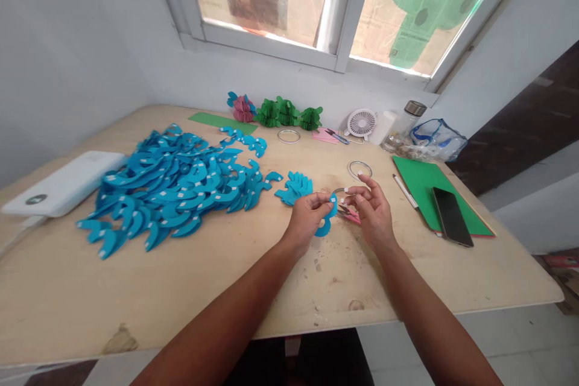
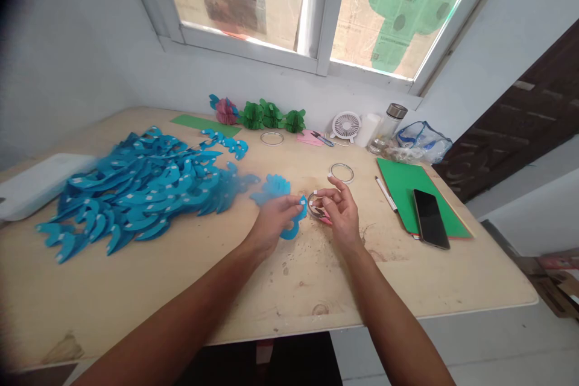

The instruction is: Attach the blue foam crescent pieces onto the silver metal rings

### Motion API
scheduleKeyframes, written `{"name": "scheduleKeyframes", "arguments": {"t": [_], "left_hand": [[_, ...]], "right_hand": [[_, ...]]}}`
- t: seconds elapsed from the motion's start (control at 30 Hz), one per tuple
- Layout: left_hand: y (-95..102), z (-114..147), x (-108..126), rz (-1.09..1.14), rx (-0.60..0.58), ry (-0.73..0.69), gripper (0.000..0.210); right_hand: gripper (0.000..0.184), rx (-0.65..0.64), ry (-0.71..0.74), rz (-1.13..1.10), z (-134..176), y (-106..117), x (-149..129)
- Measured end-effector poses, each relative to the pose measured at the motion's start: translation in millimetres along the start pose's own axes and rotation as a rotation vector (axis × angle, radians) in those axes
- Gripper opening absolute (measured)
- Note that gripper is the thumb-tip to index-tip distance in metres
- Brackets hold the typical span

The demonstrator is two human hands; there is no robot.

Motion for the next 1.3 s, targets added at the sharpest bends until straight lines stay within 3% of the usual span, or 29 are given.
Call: {"name": "scheduleKeyframes", "arguments": {"t": [1.03, 1.3], "left_hand": [[-2.0, -2.9, 1.0, -0.095, -0.027, -0.045, 0.019], [-2.9, -2.7, -0.6, -0.049, -0.04, 0.01, 0.016]], "right_hand": [[0.043, -0.07, -0.034, -0.049, 3.4, -7.4, 0.1], [0.041, -0.083, -0.045, -0.069, 3.5, -6.9, 2.0]]}}
Point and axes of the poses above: each hand's wrist, its own z-axis away from the middle knuckle, its own y-axis out of the back of the hand, x = y × z, the point moved 6 cm from there along -z, towards the middle knuckle, and after that the axes turned 10 degrees about -z, right-handed, at the moved point
